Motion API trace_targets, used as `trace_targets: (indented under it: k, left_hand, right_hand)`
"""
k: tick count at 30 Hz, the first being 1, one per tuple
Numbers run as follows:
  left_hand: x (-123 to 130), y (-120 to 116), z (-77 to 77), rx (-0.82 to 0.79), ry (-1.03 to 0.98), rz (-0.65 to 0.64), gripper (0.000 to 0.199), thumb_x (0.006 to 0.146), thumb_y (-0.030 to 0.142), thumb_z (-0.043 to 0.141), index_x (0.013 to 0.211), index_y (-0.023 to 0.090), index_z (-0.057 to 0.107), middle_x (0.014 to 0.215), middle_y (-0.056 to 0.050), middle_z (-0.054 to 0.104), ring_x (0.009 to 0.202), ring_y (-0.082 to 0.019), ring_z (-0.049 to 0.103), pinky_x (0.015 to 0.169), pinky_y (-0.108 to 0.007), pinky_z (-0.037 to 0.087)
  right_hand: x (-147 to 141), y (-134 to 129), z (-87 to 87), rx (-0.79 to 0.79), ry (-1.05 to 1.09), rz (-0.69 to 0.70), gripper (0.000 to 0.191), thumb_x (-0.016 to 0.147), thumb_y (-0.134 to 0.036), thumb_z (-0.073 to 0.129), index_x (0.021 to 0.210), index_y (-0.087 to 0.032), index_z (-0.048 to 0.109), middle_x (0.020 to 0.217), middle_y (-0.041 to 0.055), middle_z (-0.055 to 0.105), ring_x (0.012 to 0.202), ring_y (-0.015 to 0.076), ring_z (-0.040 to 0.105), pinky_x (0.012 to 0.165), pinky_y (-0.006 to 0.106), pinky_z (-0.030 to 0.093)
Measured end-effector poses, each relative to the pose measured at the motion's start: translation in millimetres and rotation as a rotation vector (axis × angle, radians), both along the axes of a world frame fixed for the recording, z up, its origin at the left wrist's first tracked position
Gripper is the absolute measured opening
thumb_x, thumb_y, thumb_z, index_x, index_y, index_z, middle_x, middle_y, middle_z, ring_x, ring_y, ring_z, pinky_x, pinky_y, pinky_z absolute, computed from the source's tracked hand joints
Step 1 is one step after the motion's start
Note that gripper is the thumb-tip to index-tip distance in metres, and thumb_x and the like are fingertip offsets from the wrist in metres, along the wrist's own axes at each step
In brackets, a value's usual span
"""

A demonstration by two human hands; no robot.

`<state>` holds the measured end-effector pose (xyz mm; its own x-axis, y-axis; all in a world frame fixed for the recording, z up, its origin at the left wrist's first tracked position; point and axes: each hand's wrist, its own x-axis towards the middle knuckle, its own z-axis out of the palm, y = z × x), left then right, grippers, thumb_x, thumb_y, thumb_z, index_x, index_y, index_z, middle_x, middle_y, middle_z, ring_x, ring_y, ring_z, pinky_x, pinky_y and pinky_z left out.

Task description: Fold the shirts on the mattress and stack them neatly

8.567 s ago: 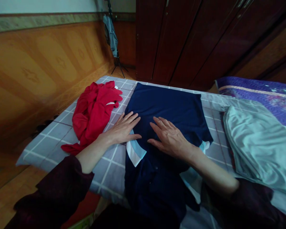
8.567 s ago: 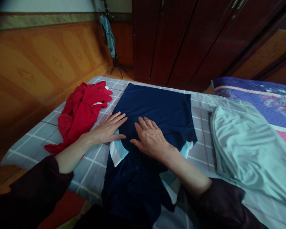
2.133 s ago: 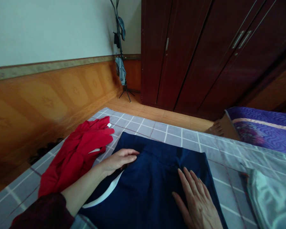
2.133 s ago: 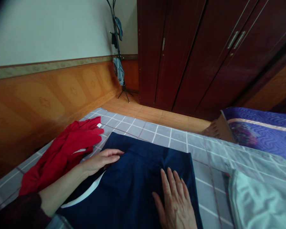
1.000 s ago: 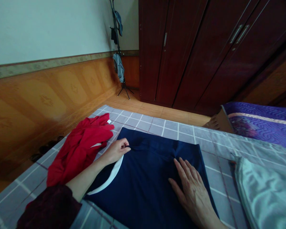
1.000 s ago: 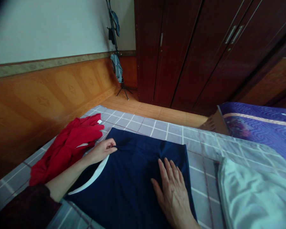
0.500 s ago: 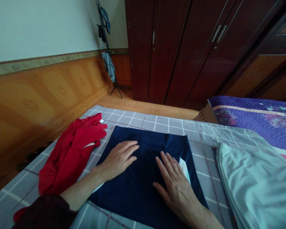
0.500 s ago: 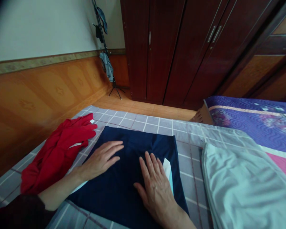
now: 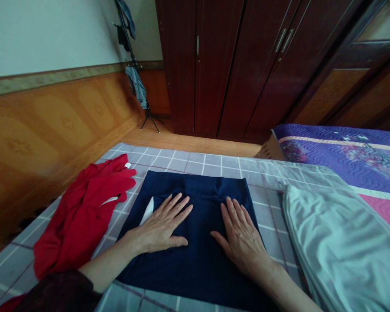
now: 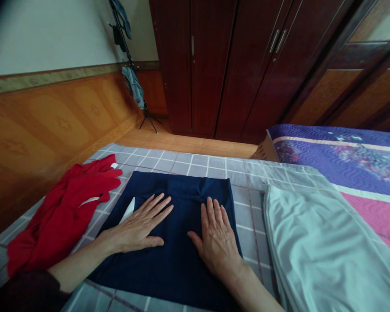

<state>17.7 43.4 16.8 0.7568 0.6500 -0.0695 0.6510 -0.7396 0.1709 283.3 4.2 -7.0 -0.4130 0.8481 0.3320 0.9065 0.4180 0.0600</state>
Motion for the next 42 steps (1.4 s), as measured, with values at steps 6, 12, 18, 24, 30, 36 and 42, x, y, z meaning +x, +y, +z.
trace_targets:
  k: [6, 12, 18, 24, 30, 36, 42]
  left_hand:
    - [0, 2, -4.3, 0.027, -0.004, -0.026, 0.090, 0.081, 0.073, 0.038, 0.149, 0.023, 0.007, 0.156, -0.009, 0.006, 0.142, -0.030, 0.002, 0.114, -0.049, 0.007]
    - [-11, 7, 0.8, 0.055, 0.040, 0.023, 0.079, 0.085, 0.067, 0.038, 0.148, 0.026, 0.013, 0.155, -0.007, 0.014, 0.142, -0.027, 0.006, 0.114, -0.050, 0.005]
    - [7, -34, 19.9, 0.101, 0.047, 0.013, 0.070, 0.090, 0.055, 0.044, 0.147, 0.024, 0.019, 0.153, -0.006, 0.022, 0.142, -0.024, 0.010, 0.114, -0.048, 0.004]
    - [1, -62, 7.5, 0.020, 0.087, 0.023, 0.069, 0.090, 0.054, 0.043, 0.148, 0.027, 0.015, 0.155, -0.007, 0.015, 0.142, -0.026, 0.010, 0.114, -0.049, 0.010]
    - [-21, -74, 4.0, 0.042, 0.107, 0.132, 0.072, 0.089, 0.051, 0.048, 0.148, 0.029, 0.012, 0.155, -0.005, 0.013, 0.142, -0.027, 0.007, 0.113, -0.051, 0.012]
    - [-17, -85, -5.8, 0.105, 0.047, 0.127, 0.076, 0.086, 0.047, 0.053, 0.148, 0.029, 0.012, 0.156, -0.006, 0.012, 0.142, -0.030, 0.010, 0.112, -0.052, 0.016]
    - [-32, -86, -8.4, 0.181, 0.036, 0.139, 0.069, 0.090, 0.051, 0.044, 0.148, 0.030, 0.013, 0.154, -0.004, 0.019, 0.141, -0.029, 0.017, 0.112, -0.052, 0.016]
  right_hand:
    - [1, 6, -2.8, -0.076, -0.009, 0.073, 0.068, 0.090, -0.055, 0.041, 0.138, -0.007, 0.040, 0.146, 0.0218, 0.031, 0.135, 0.0343, 0.029, 0.107, 0.051, 0.029]
    - [2, 6, -1.3, -0.117, 0.026, 0.033, 0.069, 0.091, -0.055, 0.040, 0.139, -0.006, 0.039, 0.146, 0.0215, 0.031, 0.136, 0.0344, 0.026, 0.108, 0.050, 0.026]
    - [2, 4, -1.4, -0.119, 0.050, 0.040, 0.067, 0.092, -0.054, 0.037, 0.139, -0.006, 0.038, 0.147, 0.0209, 0.030, 0.137, 0.0332, 0.023, 0.108, 0.051, 0.024]
    - [3, 4, -4.8, -0.112, 0.048, 0.036, 0.067, 0.091, -0.054, 0.039, 0.138, -0.007, 0.039, 0.146, 0.0204, 0.032, 0.137, 0.0339, 0.024, 0.108, 0.051, 0.024]
    - [-5, -5, 10.6, -0.133, 0.089, 0.018, 0.067, 0.087, -0.050, 0.050, 0.137, -0.005, 0.041, 0.145, 0.0231, 0.032, 0.136, 0.0365, 0.024, 0.108, 0.053, 0.024]
    - [-49, -54, 29.5, -0.264, 0.141, 0.340, 0.072, 0.086, -0.050, 0.052, 0.143, -0.011, 0.032, 0.151, 0.0181, 0.022, 0.139, 0.0315, 0.016, 0.111, 0.051, 0.023]
    - [-33, -72, 20.3, -0.360, 0.100, 0.305, 0.079, 0.086, -0.060, 0.046, 0.145, -0.011, 0.026, 0.151, 0.0170, 0.019, 0.140, 0.0306, 0.012, 0.113, 0.050, 0.020]
